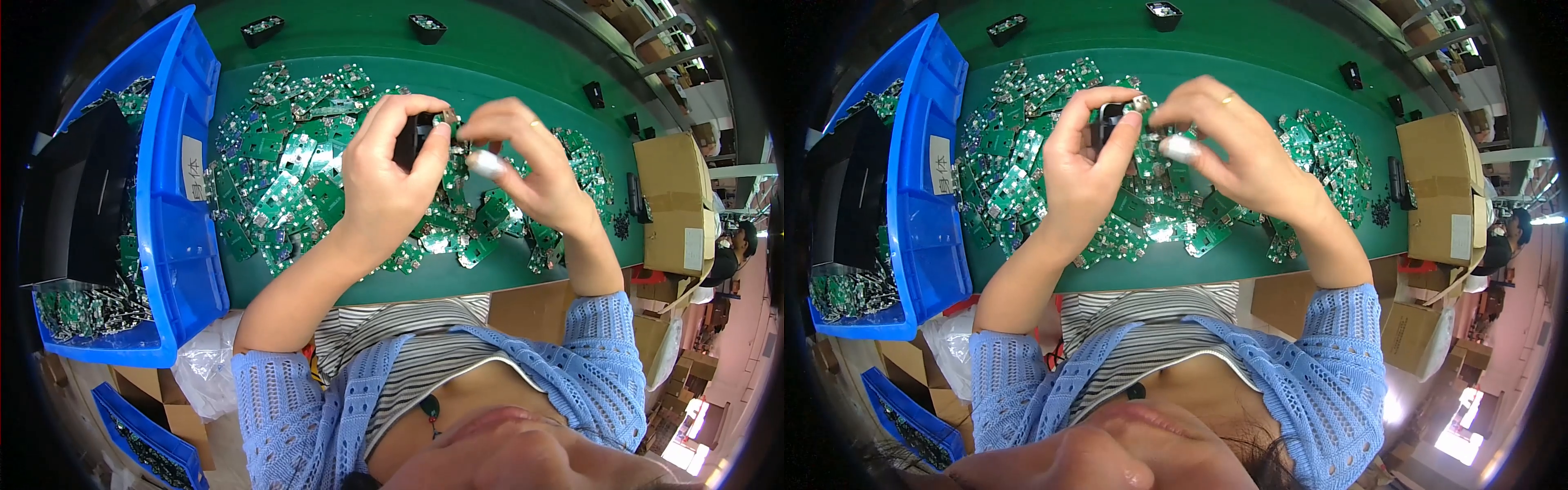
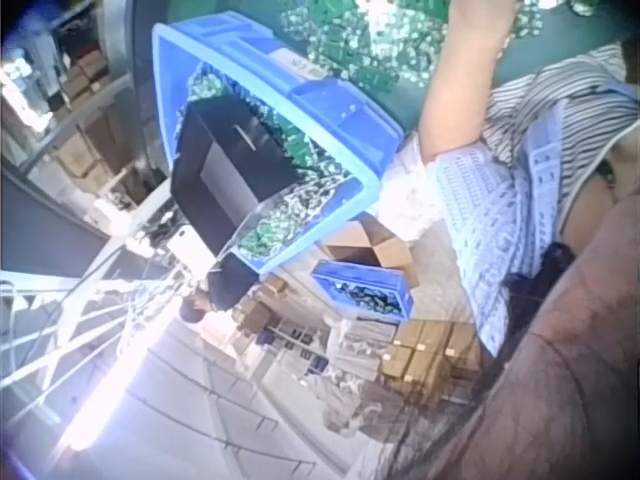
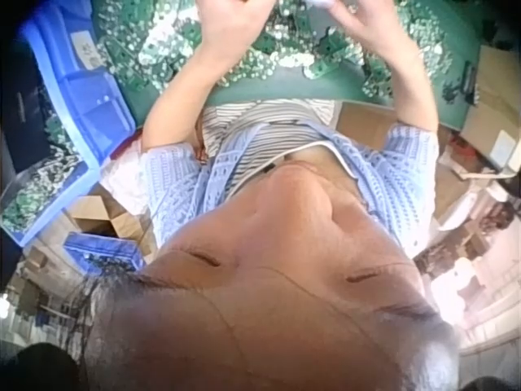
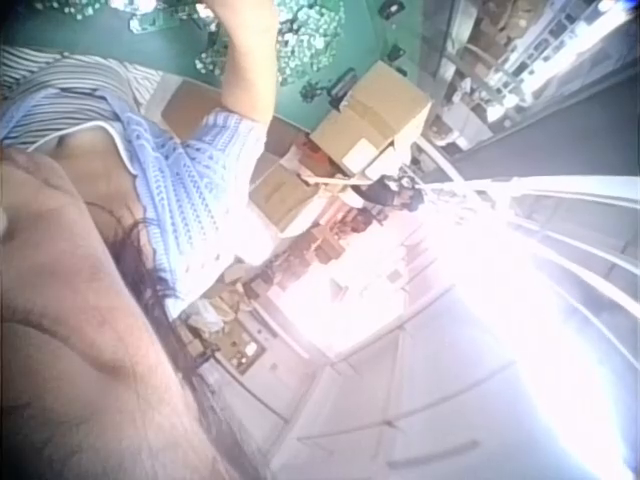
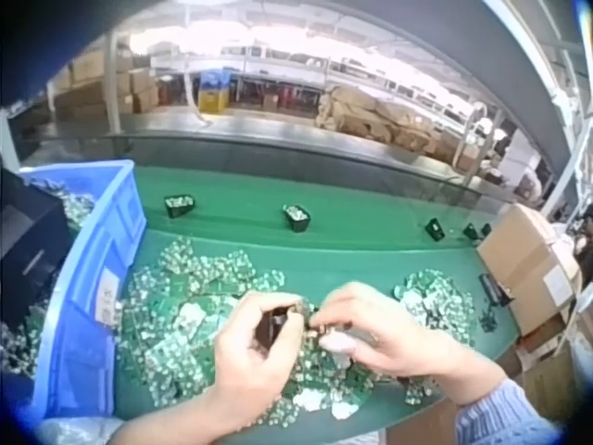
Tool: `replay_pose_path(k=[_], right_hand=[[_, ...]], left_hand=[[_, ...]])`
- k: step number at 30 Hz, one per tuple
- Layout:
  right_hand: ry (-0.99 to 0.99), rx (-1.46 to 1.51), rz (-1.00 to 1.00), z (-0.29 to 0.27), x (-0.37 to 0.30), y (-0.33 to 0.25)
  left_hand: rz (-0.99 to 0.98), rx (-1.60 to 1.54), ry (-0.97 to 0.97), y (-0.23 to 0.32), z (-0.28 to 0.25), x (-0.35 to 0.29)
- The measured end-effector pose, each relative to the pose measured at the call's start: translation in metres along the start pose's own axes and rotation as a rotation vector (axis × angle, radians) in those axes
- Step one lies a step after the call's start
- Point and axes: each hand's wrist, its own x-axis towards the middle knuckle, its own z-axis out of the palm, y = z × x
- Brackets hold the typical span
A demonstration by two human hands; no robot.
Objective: The person assembles electronic components onto green circuit boards by hand, then installs the assembled circuit boards into plastic housings.
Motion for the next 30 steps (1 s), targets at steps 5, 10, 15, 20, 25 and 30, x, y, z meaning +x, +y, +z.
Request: replay_pose_path(k=[5,10,15,20,25,30], right_hand=[[0.212,0.562,0.434,0.021,-0.014,-0.008],[0.241,0.792,0.609,0.039,-0.008,-0.020],[0.366,0.872,0.578,0.050,-0.002,-0.023],[0.435,0.922,0.616,0.051,0.001,-0.024],[0.481,0.937,0.618,0.057,0.002,-0.019],[0.332,0.913,0.645,0.046,0.004,-0.014]], left_hand=[[-0.018,-0.016,0.037,0.006,0.000,-0.001],[0.108,0.052,0.017,0.000,0.001,-0.002],[0.233,0.043,0.046,-0.005,0.002,-0.001],[0.360,0.125,0.072,-0.003,0.002,0.000],[0.451,0.203,0.105,-0.002,0.003,0.000],[0.392,0.186,0.104,0.000,0.000,0.002]])
